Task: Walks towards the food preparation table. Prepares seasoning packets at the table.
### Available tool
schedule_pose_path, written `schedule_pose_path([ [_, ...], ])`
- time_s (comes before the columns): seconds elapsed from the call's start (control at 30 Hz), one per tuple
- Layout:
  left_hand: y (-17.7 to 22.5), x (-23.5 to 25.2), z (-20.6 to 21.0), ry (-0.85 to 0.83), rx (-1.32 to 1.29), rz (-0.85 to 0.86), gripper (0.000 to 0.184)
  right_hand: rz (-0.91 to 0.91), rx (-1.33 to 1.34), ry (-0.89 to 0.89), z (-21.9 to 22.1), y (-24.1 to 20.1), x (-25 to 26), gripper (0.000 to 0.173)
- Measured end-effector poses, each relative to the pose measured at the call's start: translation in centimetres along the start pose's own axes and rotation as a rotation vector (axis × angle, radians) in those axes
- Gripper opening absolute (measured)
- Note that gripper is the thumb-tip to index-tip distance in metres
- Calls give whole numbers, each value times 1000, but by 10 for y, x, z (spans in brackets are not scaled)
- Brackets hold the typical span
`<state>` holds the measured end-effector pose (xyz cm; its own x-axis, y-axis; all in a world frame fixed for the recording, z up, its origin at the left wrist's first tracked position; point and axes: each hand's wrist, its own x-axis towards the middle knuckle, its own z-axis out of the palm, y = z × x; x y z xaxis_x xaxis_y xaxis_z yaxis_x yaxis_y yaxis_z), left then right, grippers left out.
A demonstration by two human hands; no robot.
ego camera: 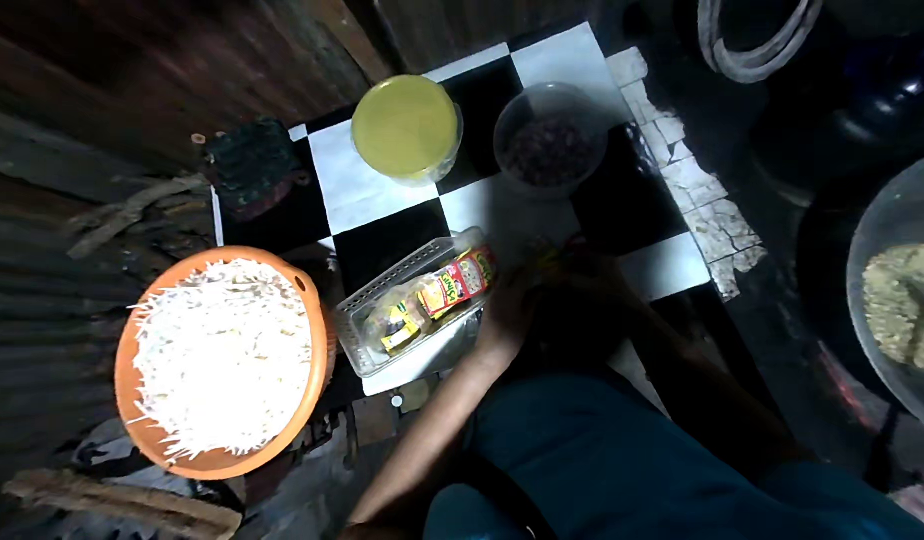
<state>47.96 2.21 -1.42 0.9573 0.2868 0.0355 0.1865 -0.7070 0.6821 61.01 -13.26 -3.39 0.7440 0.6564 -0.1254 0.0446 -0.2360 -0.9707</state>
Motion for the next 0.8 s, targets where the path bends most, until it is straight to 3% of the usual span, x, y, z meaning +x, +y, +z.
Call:
schedule_pose_path([
  [0.07,-2,-5,-1,69,-24,11,29,-87,-15,-23,11,-11,0,21],
  [0.23,-3,-17,-16,182,-164,-61,30,-200,111,-144,25,-46,-5,19],
  [0.37,2,-27,-32,167,-236,-59,32,-316,127,-219,32,-49,-1,23],
  [0.57,2,-39,-36,259,-192,-16,26,-247,127,-159,50,-53,-2,14],
  [0.7,-3,-43,-42,227,-371,-137,30,-186,122,-192,56,-57,-5,13],
  [0.8,-9,-45,-41,233,-426,-124,30,-192,142,-199,59,-55,-8,14],
])
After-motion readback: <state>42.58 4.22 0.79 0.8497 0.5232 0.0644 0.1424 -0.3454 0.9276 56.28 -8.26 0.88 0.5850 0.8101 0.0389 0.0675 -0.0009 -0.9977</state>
